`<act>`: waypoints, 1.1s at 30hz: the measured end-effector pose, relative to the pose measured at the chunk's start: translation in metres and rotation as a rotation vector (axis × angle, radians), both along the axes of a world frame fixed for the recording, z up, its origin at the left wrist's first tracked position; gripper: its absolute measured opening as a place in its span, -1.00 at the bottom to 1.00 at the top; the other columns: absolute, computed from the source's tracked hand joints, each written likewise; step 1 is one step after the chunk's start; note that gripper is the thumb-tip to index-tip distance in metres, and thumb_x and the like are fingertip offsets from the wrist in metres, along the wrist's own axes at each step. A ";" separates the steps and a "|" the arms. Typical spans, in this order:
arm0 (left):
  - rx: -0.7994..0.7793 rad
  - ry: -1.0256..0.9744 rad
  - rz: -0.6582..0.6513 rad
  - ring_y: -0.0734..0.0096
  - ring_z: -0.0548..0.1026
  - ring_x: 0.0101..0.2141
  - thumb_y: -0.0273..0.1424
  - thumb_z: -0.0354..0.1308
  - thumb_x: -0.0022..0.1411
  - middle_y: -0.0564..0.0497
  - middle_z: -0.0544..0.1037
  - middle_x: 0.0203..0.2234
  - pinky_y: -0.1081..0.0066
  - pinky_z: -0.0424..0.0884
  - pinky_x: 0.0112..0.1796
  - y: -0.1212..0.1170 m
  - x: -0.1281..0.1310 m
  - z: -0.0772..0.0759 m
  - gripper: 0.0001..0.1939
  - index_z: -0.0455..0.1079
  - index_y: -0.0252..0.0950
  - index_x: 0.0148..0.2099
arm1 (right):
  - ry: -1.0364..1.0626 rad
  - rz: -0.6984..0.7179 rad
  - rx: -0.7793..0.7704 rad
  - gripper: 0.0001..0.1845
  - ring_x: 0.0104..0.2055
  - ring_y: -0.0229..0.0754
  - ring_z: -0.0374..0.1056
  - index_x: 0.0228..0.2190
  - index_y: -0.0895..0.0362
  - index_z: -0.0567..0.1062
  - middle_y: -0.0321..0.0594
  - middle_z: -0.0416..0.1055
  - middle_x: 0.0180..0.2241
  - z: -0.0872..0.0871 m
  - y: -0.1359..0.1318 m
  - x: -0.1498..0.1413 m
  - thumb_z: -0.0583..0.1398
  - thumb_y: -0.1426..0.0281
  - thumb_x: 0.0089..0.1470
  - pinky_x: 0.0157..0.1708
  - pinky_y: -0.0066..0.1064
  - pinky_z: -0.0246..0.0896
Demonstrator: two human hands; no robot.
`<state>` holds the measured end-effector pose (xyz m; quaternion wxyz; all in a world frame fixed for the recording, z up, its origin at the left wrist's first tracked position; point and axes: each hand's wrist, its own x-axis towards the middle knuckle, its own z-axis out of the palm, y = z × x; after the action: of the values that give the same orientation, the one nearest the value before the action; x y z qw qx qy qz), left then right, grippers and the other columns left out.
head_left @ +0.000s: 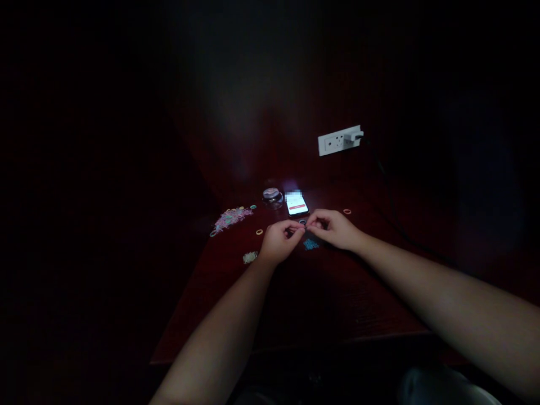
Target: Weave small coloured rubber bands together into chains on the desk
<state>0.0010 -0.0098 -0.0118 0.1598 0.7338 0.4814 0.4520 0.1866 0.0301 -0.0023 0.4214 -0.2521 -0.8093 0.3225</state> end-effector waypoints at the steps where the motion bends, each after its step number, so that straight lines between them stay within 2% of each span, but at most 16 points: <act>1: 0.006 0.004 0.007 0.41 0.53 -0.37 -0.33 0.18 0.16 -0.02 0.61 -0.38 0.45 0.40 -0.37 0.000 0.000 0.000 -0.82 0.52 -0.29 -0.23 | 0.001 0.000 0.000 -0.83 -0.51 -0.31 0.15 -0.43 0.19 0.49 -0.28 0.30 -0.54 0.000 0.000 0.000 0.19 0.32 0.01 -0.51 -0.46 0.10; 23: 0.046 0.057 0.029 0.45 0.48 -0.42 -0.33 0.14 0.19 0.02 0.59 -0.43 0.48 0.35 -0.40 -0.001 -0.001 0.002 -0.83 0.51 -0.29 -0.30 | 0.009 -0.021 -0.012 -0.87 -0.51 -0.32 0.15 -0.44 0.21 0.46 -0.27 0.30 -0.52 -0.004 0.004 0.002 0.17 0.38 0.00 -0.51 -0.47 0.07; 27: 0.039 0.059 0.026 0.45 0.48 -0.40 -0.32 0.14 0.19 0.01 0.59 -0.41 0.48 0.34 -0.39 -0.001 -0.001 0.001 -0.82 0.51 -0.30 -0.29 | 0.008 0.013 -0.031 -0.89 -0.52 -0.33 0.13 -0.40 0.20 0.44 -0.30 0.27 -0.53 -0.003 0.002 0.001 0.17 0.40 0.00 -0.54 -0.48 0.06; 31: 0.022 0.040 0.012 0.44 0.49 -0.41 -0.30 0.15 0.19 0.01 0.59 -0.41 0.48 0.34 -0.39 0.001 -0.001 0.000 -0.81 0.52 -0.29 -0.27 | 0.015 0.089 -0.071 -0.73 -0.52 -0.35 0.14 -0.26 0.19 0.43 -0.30 0.29 -0.46 -0.003 0.000 0.000 0.24 0.40 -0.07 -0.54 -0.49 0.09; 33: 0.007 0.027 0.002 0.44 0.49 -0.41 -0.29 0.15 0.19 0.01 0.60 -0.41 0.48 0.35 -0.39 0.001 -0.001 -0.001 -0.80 0.53 -0.29 -0.26 | -0.003 0.094 -0.076 -0.72 -0.53 -0.34 0.15 -0.26 0.20 0.45 -0.31 0.28 -0.48 -0.003 0.000 -0.001 0.26 0.37 -0.07 -0.54 -0.49 0.09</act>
<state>0.0000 -0.0087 -0.0128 0.1503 0.7399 0.4828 0.4438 0.1858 0.0299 -0.0051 0.3948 -0.2300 -0.8080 0.3720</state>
